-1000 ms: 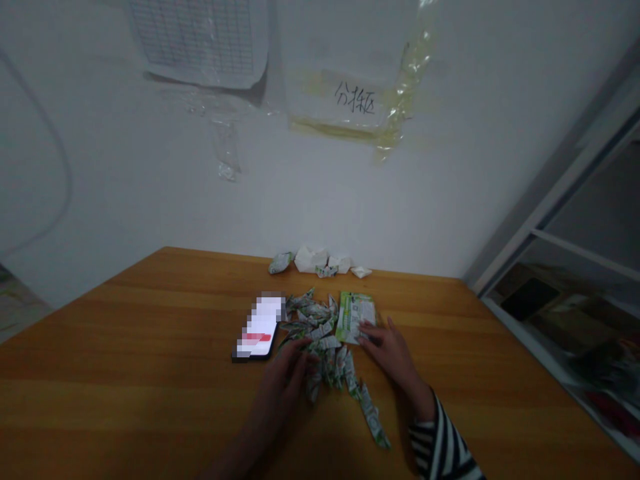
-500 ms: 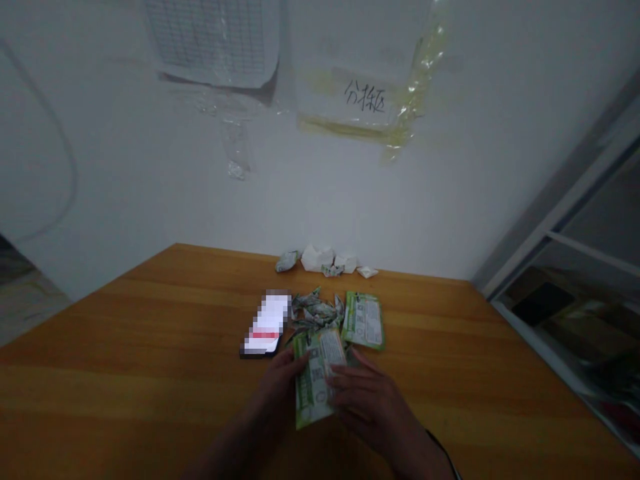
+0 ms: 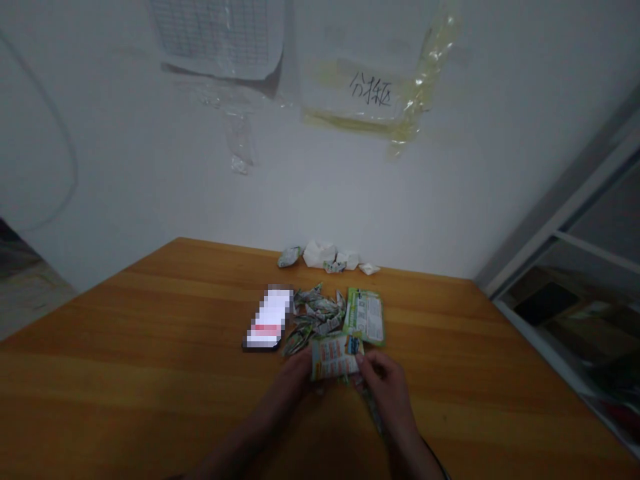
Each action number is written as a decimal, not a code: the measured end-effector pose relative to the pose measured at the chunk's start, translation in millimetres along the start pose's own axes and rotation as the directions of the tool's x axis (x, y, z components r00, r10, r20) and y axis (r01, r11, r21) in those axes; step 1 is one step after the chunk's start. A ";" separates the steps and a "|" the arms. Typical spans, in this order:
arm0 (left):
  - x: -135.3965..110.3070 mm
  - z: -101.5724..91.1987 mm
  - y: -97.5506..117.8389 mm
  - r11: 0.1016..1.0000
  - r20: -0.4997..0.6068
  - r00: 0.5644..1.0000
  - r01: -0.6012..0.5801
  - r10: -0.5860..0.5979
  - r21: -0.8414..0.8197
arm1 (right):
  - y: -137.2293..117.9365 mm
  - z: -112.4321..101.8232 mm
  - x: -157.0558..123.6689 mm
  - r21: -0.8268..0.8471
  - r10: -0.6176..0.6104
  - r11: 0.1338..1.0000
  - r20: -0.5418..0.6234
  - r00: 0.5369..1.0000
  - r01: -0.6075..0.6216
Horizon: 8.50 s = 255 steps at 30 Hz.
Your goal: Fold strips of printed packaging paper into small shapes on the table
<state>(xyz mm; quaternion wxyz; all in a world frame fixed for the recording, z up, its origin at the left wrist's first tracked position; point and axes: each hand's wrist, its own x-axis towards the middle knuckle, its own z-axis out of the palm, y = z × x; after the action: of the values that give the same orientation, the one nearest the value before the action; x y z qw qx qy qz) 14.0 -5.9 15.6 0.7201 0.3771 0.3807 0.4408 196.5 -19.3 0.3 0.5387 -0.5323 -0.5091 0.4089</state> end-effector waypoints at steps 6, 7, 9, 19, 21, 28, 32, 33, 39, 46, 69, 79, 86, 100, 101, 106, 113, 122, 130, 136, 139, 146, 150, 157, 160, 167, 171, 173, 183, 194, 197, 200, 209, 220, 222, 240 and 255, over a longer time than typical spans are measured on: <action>-1.2 -3.5 -5.1 0.998 -0.031 0.999 -0.017 0.019 0.066 | 2.8 2.5 -2.7 0.020 0.022 1.000 -0.019 1.000 -0.022; -2.4 -2.2 -3.9 0.995 -0.026 0.999 -0.027 0.029 0.100 | 3.1 2.7 -3.2 0.021 0.026 0.999 -0.023 0.999 -0.025; -4.7 1.0 -0.9 0.989 -0.022 0.999 -0.031 0.035 0.143 | 2.3 3.2 -4.4 0.027 0.025 0.999 -0.033 0.999 -0.024; -8.0 6.0 6.4 0.998 0.017 0.999 -0.036 0.035 0.051 | -7.2 1.7 -7.6 -0.033 -0.075 0.997 -0.044 0.996 0.074; -7.7 6.0 6.5 0.998 0.015 0.999 -0.038 0.037 0.048 | -6.4 2.5 -8.1 -0.006 -0.070 0.998 -0.044 0.997 0.070; -7.2 6.1 1.7 0.997 -0.035 0.999 -0.030 0.033 0.073 | -2.9 10.1 -12.5 0.070 -0.031 0.997 -0.120 0.992 0.040; -7.3 5.9 1.2 0.996 -0.058 0.998 -0.023 0.029 0.092 | -5.5 12.4 -13.6 0.105 -0.034 0.993 -0.110 0.993 0.045; -7.3 5.9 1.4 0.996 -0.057 0.998 -0.024 0.030 0.091 | -6.0 12.5 -13.5 0.104 -0.035 0.994 -0.110 0.993 0.046; -8.4 6.5 3.0 0.988 -0.048 0.994 -0.093 0.100 0.126 | -4.5 12.2 -13.2 0.080 -0.043 0.995 -0.127 0.991 0.053; -12.6 11.1 7.6 0.967 -0.127 0.978 -0.136 0.166 0.217 | -2.2 16.8 -14.0 0.244 0.015 0.970 -0.104 0.995 0.011; -10.5 6.0 -11.3 0.900 -0.320 0.896 -0.163 0.306 0.406 | 1.9 23.0 -11.7 0.364 0.264 0.871 0.221 0.939 -0.331; -0.6 3.2 -8.0 0.923 -0.216 0.941 -0.177 0.260 0.341 | 3.1 21.1 -12.6 0.326 0.153 0.920 0.206 0.966 -0.216; 4.3 2.0 -13.1 0.844 -0.198 0.917 -0.211 0.345 0.493 | 12.6 31.3 -22.0 -0.003 0.066 0.998 -0.090 0.994 -0.066; 11.9 -7.3 0.9 0.992 -0.295 0.952 -0.110 0.085 -0.069 | 0.1 33.0 -21.7 0.452 0.144 0.862 0.219 0.965 -0.231; 11.9 -10.1 4.4 0.990 -0.344 0.932 -0.135 0.112 -0.044 | -1.0 32.3 -23.4 0.425 0.118 0.872 0.298 0.947 -0.242; 5.0 -19.8 21.3 0.986 -0.017 1.000 -0.017 0.020 0.168 | -13.1 9.7 -17.4 0.184 -0.015 0.980 0.424 0.905 -0.070; 7.4 -8.1 9.0 0.995 -0.029 0.999 0.022 -0.019 0.097 | -7.9 -0.8 -9.0 0.014 -0.271 0.961 0.275 0.922 0.278; -9.3 -7.1 14.3 0.794 0.144 0.934 -0.354 0.327 0.495 | -4.5 -0.2 -9.8 0.157 -0.057 0.985 -0.056 0.997 0.066; -9.2 -0.1 13.7 0.852 -0.008 0.936 -0.318 0.353 0.416 | -13.6 4.1 -15.6 0.107 -0.171 0.980 0.048 0.984 0.165; -14.8 16.7 4.7 0.928 -0.240 0.935 -0.175 0.261 0.328 | -3.7 26.0 -21.2 0.231 0.030 0.973 -0.197 0.980 0.017; -13.5 19.9 -0.3 0.964 -0.271 0.937 -0.167 0.220 0.205 | -2.4 32.5 -21.6 0.310 0.068 0.951 -0.180 0.981 -0.010; -12.0 20.2 -1.6 0.987 -0.272 0.951 -0.122 0.146 0.105 | -2.5 31.7 -19.2 0.313 0.112 0.948 -0.161 0.981 -0.057; -12.2 20.2 -3.7 0.982 -0.223 0.961 -0.133 0.160 0.130 | -0.9 29.1 -16.9 0.296 0.116 0.953 -0.158 0.981 -0.065; -9.3 13.7 -7.4 0.946 -0.140 0.968 -0.162 0.207 0.280 | -3.5 26.6 -13.1 0.193 0.115 0.978 -0.152 0.982 -0.085; -8.2 12.5 -9.7 0.942 -0.114 0.970 -0.177 0.217 0.285 | -1.6 27.0 -12.6 0.158 0.107 0.984 -0.148 0.983 -0.083; -6.3 8.7 -12.7 0.847 -0.103 0.937 -0.250 0.333 0.469 | -2.2 22.1 -7.8 0.246 0.109 0.965 -0.053 0.993 -0.093; -4.2 1.4 -11.9 0.737 0.026 0.932 -0.303 0.362 0.605 | -5.4 5.3 -1.0 0.161 0.067 0.983 0.152 0.986 -0.092; -3.2 -1.0 -10.9 0.689 0.075 0.928 -0.324 0.366 0.648 | -3.4 -1.0 0.6 0.021 0.066 0.997 0.355 0.933 -0.078; 7.3 2.3 -9.5 0.911 -0.139 0.969 -0.136 0.205 0.390 | 10.3 30.6 -18.4 -0.291 -0.040 0.955 0.070 0.997 0.059; -4.3 11.3 -4.2 0.840 -0.147 0.936 -0.209 0.321 0.502 | 10.6 44.1 -36.8 -0.105 -0.030 0.994 -0.038 0.999 0.026; -6.2 15.9 -5.1 0.824 -0.112 0.936 -0.231 0.333 0.517 | 13.0 47.3 -41.9 -0.089 -0.035 0.996 -0.126 0.991 0.024; -7.2 14.0 -7.0 0.765 -0.160 0.906 -0.224 0.391 0.603 | 9.6 52.6 -47.2 -0.062 -0.033 0.998 -0.061 0.998 0.029; -4.8 2.7 -13.3 0.654 -0.050 0.916 -0.246 0.399 0.715 | -7.0 33.6 -24.1 0.057 0.032 0.998 0.103 0.994 -0.038; 1.4 1.7 8.2 0.946 0.008 0.995 -0.098 0.101 0.309 | -19.4 6.3 -12.9 0.347 0.043 0.899 0.539 0.841 -0.269; 1.0 0.8 11.0 0.953 0.027 0.998 -0.066 0.061 0.297 | -20.9 1.8 -12.4 0.347 0.044 0.889 0.583 0.812 -0.298; -4.3 2.9 15.8 0.951 0.146 0.989 -0.032 -0.014 0.307 | -5.6 4.7 -12.2 0.320 0.158 0.879 0.503 0.850 -0.353; -4.1 -0.4 12.0 0.921 0.198 0.980 -0.094 0.019 0.377 | -0.9 13.3 -7.5 0.247 0.170 0.930 0.371 0.913 -0.273</action>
<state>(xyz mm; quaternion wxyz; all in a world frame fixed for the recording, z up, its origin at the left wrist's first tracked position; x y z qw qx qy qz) 8.1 -5.6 26.9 0.6521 0.5622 0.3781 0.3402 182.3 -24.6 -0.9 0.4644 -0.4217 -0.4641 0.6254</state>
